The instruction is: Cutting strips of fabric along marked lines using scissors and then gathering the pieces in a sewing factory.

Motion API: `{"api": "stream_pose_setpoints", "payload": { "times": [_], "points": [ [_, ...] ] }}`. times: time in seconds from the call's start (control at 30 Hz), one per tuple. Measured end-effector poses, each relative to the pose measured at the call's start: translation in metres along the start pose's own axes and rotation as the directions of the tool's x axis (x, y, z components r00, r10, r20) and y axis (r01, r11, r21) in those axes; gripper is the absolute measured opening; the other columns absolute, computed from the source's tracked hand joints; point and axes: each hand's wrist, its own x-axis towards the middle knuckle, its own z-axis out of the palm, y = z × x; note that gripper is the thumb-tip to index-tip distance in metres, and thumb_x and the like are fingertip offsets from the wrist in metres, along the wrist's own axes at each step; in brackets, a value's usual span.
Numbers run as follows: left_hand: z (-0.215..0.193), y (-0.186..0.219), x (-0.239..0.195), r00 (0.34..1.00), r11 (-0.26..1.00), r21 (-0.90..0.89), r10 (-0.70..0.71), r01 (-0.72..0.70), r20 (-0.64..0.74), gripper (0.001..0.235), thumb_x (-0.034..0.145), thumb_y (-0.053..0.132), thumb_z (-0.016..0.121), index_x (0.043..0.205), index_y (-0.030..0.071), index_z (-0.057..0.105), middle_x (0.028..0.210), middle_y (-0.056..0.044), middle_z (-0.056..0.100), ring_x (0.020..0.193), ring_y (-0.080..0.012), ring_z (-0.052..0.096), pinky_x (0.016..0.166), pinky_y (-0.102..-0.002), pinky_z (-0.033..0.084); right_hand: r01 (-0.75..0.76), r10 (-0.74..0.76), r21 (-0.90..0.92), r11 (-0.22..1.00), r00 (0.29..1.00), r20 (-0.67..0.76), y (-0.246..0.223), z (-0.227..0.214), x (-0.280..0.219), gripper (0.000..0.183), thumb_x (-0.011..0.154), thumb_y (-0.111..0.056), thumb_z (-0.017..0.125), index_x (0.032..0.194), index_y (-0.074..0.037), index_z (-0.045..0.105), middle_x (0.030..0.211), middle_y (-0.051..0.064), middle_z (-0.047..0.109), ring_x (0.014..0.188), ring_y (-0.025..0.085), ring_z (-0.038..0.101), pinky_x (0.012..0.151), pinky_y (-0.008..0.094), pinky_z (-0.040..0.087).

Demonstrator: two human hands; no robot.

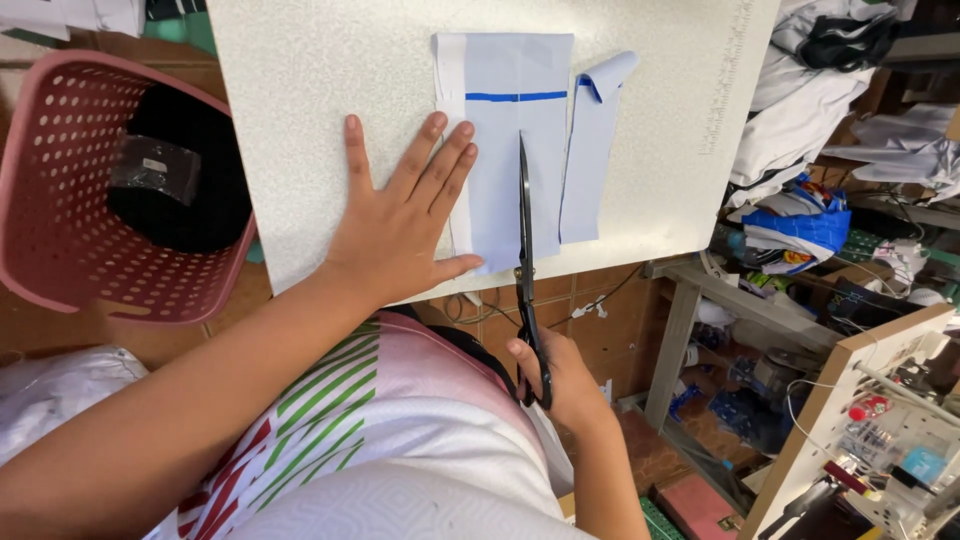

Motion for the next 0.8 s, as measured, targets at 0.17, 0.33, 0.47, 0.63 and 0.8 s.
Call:
{"api": "stream_pose_setpoints", "payload": {
  "times": [0.17,0.33,0.47,0.63,0.8],
  "points": [
    [0.0,0.001,0.001,1.0,0.998,0.063,-0.007,0.007,-0.004,0.108,0.089,0.076,0.044,0.167,0.003,0.035,0.176,-0.011,0.023,0.162,-0.0288,0.014,0.112,-0.086,0.012,0.246,-0.235,-0.048,0.968,0.958,0.161,0.022,-0.017,0.003,0.078,0.086,-0.076,0.027,0.094,-0.009,0.067,0.083,0.004,0.066,0.078,0.019,0.062,0.076,0.034,0.049],
    [-0.002,0.002,0.0,0.999,0.999,0.05,-0.011,0.009,0.031,0.106,0.09,0.075,0.041,0.168,0.003,0.033,0.177,-0.01,0.018,0.162,-0.0281,0.01,0.112,-0.086,0.012,0.168,-0.166,-0.013,0.986,0.98,0.113,-0.022,-0.017,0.016,0.08,0.078,-0.079,0.031,0.102,-0.01,0.064,0.075,0.007,0.068,0.072,0.019,0.064,0.072,0.034,0.049],
    [0.0,0.0,0.003,0.996,0.998,0.048,-0.037,0.033,0.084,0.106,0.091,0.076,0.035,0.168,0.005,0.027,0.177,-0.008,0.012,0.163,-0.0267,0.005,0.113,-0.086,0.009,0.151,-0.15,-0.019,0.988,0.986,0.069,-0.037,-0.017,0.026,0.083,0.075,-0.081,0.029,0.101,-0.01,0.063,0.075,0.005,0.068,0.072,0.018,0.06,0.072,0.032,0.047],
    [-0.004,0.0,0.003,0.999,1.0,0.024,-0.009,0.007,0.048,0.104,0.094,0.074,0.041,0.168,0.002,0.033,0.176,-0.01,0.015,0.162,-0.028,0.009,0.11,-0.087,0.012,0.057,-0.057,-0.016,0.998,0.998,0.017,-0.048,-0.013,0.024,0.07,0.079,-0.074,0.038,0.091,-0.009,0.06,0.07,0.007,0.067,0.065,0.018,0.06,0.07,0.033,0.047],
    [-0.007,0.0,0.004,1.0,1.0,0.006,0.006,-0.006,0.027,0.103,0.096,0.072,0.046,0.167,-0.001,0.036,0.174,-0.013,0.02,0.16,-0.0304,0.013,0.108,-0.088,0.013,-0.039,0.039,0.006,0.999,0.999,0.002,-0.054,-0.015,0.017,0.064,0.085,-0.065,0.047,0.101,-0.005,0.066,0.064,0.011,0.067,0.06,0.02,0.063,0.066,0.032,0.049]
  ]
}}
